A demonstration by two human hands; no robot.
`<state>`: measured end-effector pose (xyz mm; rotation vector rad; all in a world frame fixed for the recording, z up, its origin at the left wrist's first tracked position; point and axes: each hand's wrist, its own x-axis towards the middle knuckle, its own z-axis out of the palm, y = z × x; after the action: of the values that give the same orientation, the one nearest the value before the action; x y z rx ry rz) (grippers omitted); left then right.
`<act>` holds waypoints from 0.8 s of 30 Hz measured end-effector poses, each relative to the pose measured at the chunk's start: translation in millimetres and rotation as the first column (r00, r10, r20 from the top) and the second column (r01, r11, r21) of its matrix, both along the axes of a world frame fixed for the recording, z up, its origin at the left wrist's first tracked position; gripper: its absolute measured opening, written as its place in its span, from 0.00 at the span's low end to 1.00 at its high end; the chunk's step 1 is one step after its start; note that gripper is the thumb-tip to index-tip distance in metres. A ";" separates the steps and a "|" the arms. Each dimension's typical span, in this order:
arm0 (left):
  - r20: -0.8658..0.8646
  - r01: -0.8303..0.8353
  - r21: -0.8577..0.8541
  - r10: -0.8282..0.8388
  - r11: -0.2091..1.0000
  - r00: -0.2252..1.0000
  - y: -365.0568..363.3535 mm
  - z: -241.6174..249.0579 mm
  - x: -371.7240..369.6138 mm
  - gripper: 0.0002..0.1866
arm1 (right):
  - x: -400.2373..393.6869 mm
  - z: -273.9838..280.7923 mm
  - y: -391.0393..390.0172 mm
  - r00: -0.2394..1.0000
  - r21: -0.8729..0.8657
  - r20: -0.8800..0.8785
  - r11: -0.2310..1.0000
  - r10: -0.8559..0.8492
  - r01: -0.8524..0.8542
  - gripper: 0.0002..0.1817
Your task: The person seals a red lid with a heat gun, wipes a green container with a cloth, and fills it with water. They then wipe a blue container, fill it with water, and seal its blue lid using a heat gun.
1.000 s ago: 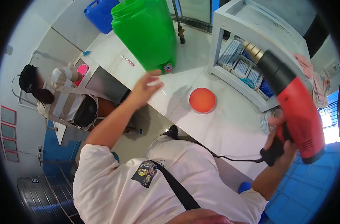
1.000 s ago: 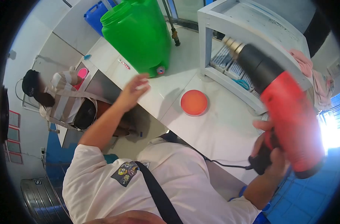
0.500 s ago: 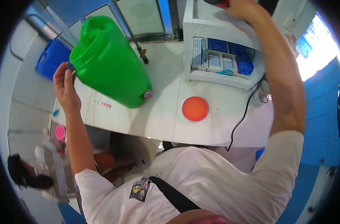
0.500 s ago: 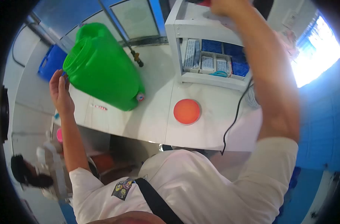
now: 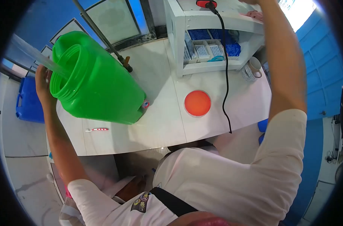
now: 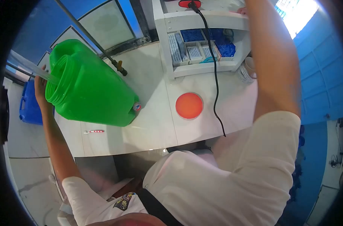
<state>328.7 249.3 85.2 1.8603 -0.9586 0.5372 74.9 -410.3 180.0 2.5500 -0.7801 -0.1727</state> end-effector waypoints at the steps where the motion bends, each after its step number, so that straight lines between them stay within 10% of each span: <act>1: 0.068 -0.005 0.077 -0.001 0.997 0.998 -8.8 7.2 10.7 0.28 | -22.9 2.5 0.5 0.991 0.019 -0.129 0.999 -0.044 0.047 0.16; 5: 0.553 -0.179 0.357 -0.053 0.917 0.831 -43.8 30.6 39.5 0.32 | -90.6 -20.2 -13.9 0.978 0.601 0.176 0.799 -0.116 -0.013 0.24; 12: 0.214 -0.072 0.273 0.012 0.959 0.977 -84.6 32.3 12.2 0.14 | -138.9 -26.7 -15.7 0.876 0.457 0.454 0.801 0.164 -0.387 0.21; 20: 0.447 -0.183 0.369 -0.002 0.911 0.894 -73.9 31.9 30.4 0.15 | -149.1 -30.7 115.2 0.563 0.422 0.824 0.593 0.064 -0.685 0.24; 22: 0.416 -0.168 0.356 0.005 0.919 0.909 -73.1 29.2 33.1 0.15 | -146.6 -49.4 151.9 0.500 0.475 0.866 0.352 -0.023 -0.807 0.26; 24: 0.385 -0.148 0.337 0.007 0.930 0.923 -72.6 26.5 34.6 0.16 | -122.7 -88.9 200.2 0.465 0.362 0.830 -0.337 -0.309 -0.869 0.27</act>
<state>363.3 176.7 111.7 2.1765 -1.3117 0.8375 -47.8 -210.1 91.1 4.3650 0.9359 1.3160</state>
